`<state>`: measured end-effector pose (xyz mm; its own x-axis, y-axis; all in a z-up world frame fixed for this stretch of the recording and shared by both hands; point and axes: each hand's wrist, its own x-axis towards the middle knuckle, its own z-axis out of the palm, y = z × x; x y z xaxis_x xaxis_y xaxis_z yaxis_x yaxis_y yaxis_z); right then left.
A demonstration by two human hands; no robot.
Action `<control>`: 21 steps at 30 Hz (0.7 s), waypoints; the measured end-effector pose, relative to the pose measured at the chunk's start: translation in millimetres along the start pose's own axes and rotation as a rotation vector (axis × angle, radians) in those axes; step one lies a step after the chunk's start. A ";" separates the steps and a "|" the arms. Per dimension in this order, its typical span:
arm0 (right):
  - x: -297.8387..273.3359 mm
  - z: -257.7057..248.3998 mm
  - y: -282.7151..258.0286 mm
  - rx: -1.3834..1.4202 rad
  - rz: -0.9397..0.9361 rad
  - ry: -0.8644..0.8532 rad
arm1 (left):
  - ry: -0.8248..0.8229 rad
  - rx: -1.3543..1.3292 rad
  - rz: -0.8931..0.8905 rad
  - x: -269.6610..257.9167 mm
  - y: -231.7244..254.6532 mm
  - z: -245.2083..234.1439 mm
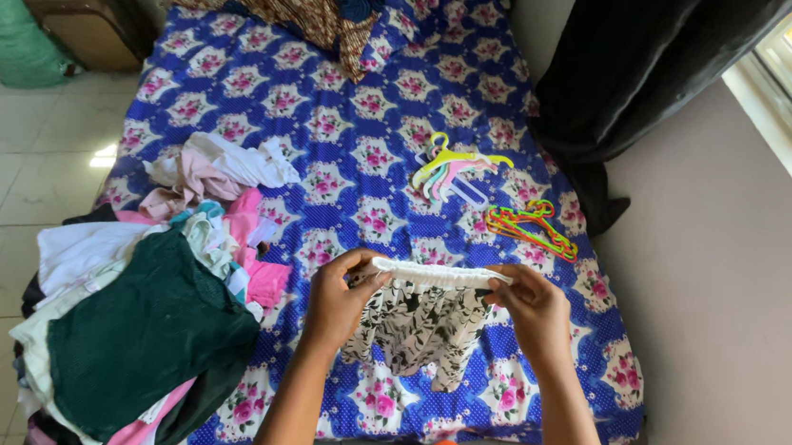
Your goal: The person picks up various clothing items from a pile on a bed, places them on plastic hangers, and hangs them in a closet. The items include a white top, denim shorts, a patterned top, and a green top.
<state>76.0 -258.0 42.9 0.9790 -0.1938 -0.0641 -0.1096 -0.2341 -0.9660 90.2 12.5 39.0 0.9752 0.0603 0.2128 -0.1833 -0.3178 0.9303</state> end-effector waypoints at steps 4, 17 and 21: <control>41.4 -6.3 43.6 0.017 0.151 -0.085 | -0.053 -0.132 -0.169 13.3 -42.1 39.4; 184.8 -61.6 203.8 -0.125 0.447 -0.199 | -0.248 0.058 -0.360 67.8 -67.3 168.1; 263.2 -76.6 274.7 -0.268 0.413 -0.085 | -0.283 0.128 -0.420 73.3 -74.9 191.0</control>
<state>290.4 -446.3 -220.1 0.8537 -0.2460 -0.4591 -0.5208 -0.3931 -0.7578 199.0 -140.1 -72.2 0.9599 -0.0449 -0.2766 0.2305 -0.4351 0.8704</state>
